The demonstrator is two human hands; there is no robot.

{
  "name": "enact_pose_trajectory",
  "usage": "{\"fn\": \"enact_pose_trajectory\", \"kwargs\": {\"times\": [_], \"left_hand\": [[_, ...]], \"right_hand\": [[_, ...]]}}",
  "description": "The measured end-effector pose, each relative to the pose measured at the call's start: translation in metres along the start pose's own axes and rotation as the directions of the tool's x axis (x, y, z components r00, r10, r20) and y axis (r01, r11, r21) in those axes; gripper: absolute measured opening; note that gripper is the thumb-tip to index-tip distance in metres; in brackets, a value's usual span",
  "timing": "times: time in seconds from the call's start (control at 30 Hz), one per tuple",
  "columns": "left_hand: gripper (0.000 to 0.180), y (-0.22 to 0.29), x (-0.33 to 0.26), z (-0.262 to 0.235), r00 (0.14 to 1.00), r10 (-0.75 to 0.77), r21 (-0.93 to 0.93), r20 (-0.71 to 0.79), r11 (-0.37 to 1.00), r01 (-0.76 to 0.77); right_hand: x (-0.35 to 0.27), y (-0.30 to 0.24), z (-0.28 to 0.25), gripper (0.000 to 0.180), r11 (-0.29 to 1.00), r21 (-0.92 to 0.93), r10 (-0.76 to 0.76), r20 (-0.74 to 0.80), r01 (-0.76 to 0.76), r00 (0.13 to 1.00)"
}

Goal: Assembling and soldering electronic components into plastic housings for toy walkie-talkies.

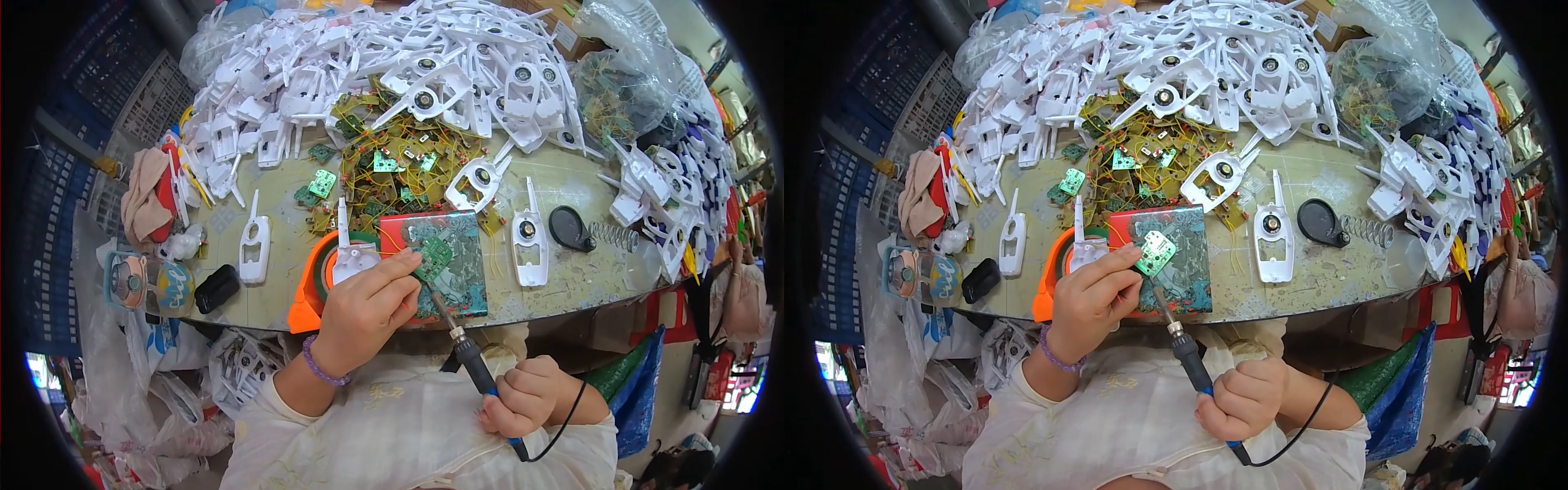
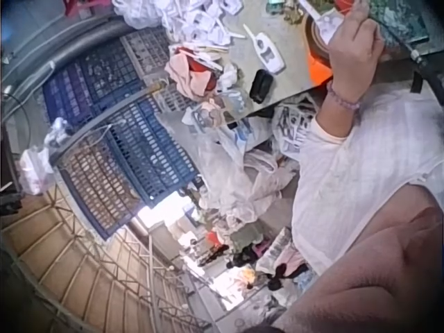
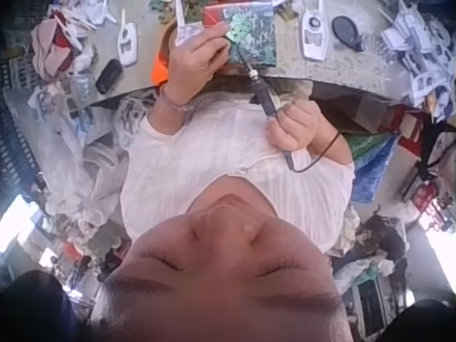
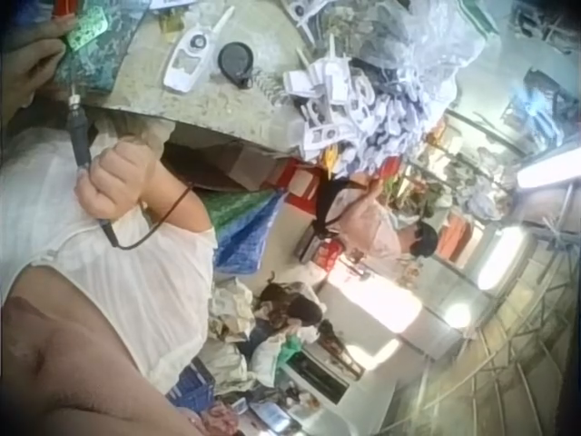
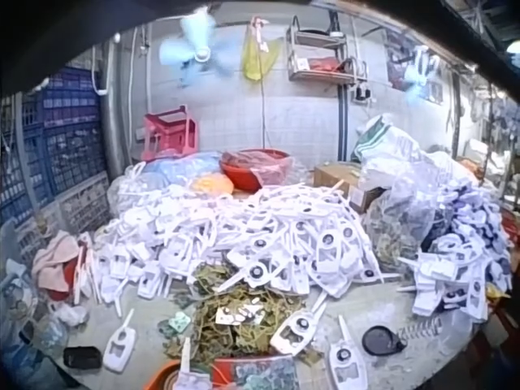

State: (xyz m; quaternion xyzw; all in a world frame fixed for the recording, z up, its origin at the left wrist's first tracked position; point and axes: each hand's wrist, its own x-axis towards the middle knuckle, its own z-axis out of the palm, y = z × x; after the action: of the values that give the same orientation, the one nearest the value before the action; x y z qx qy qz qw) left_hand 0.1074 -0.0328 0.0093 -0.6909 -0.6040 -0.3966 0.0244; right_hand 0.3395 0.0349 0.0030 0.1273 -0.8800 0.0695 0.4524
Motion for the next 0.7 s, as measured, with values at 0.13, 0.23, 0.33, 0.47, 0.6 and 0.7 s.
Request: {"fn": "enact_pose_trajectory", "kwargs": {"times": [0.13, 0.23, 0.33, 0.47, 0.6, 0.7], "left_hand": [[0.017, -0.0001, -0.0002, 0.0000, 1.000, -0.001, 0.003, -0.003, 1.000, 0.001], [0.018, -0.0002, -0.0009, -0.0003, 1.000, -0.008, -0.006, -0.003, 1.000, 0.008], [0.018, -0.0009, -0.0015, 0.0003, 1.000, -0.004, 0.002, -0.002, 1.000, 0.004], [0.019, -0.0007, -0.0008, -0.0001, 1.000, -0.002, -0.008, 0.005, 1.000, 0.002], [0.019, -0.0006, -0.0007, 0.0001, 1.000, -0.009, -0.005, 0.001, 1.000, 0.009], [0.018, -0.0002, -0.0012, 0.0001, 1.000, -0.011, -0.001, 0.002, 1.000, 0.011]], "right_hand": [[-0.0005, -0.0030, -0.0023, 0.015, 1.000, -0.003, 0.013, -0.032, -0.013, 0.999], [-0.0003, -0.0050, -0.0061, 0.016, 0.999, -0.010, 0.040, -0.026, -0.041, 0.999], [-0.0017, -0.0047, -0.0065, 0.017, 0.998, -0.002, 0.062, -0.018, -0.062, 0.998], [-0.0027, -0.0050, -0.0033, 0.017, 0.997, 0.012, 0.072, -0.038, -0.072, 0.997], [-0.0034, -0.0041, -0.0011, 0.016, 0.998, 0.019, 0.058, -0.053, -0.057, 0.997], [-0.0026, -0.0038, -0.0008, 0.015, 0.998, 0.013, 0.064, -0.043, -0.063, 0.997]]}}
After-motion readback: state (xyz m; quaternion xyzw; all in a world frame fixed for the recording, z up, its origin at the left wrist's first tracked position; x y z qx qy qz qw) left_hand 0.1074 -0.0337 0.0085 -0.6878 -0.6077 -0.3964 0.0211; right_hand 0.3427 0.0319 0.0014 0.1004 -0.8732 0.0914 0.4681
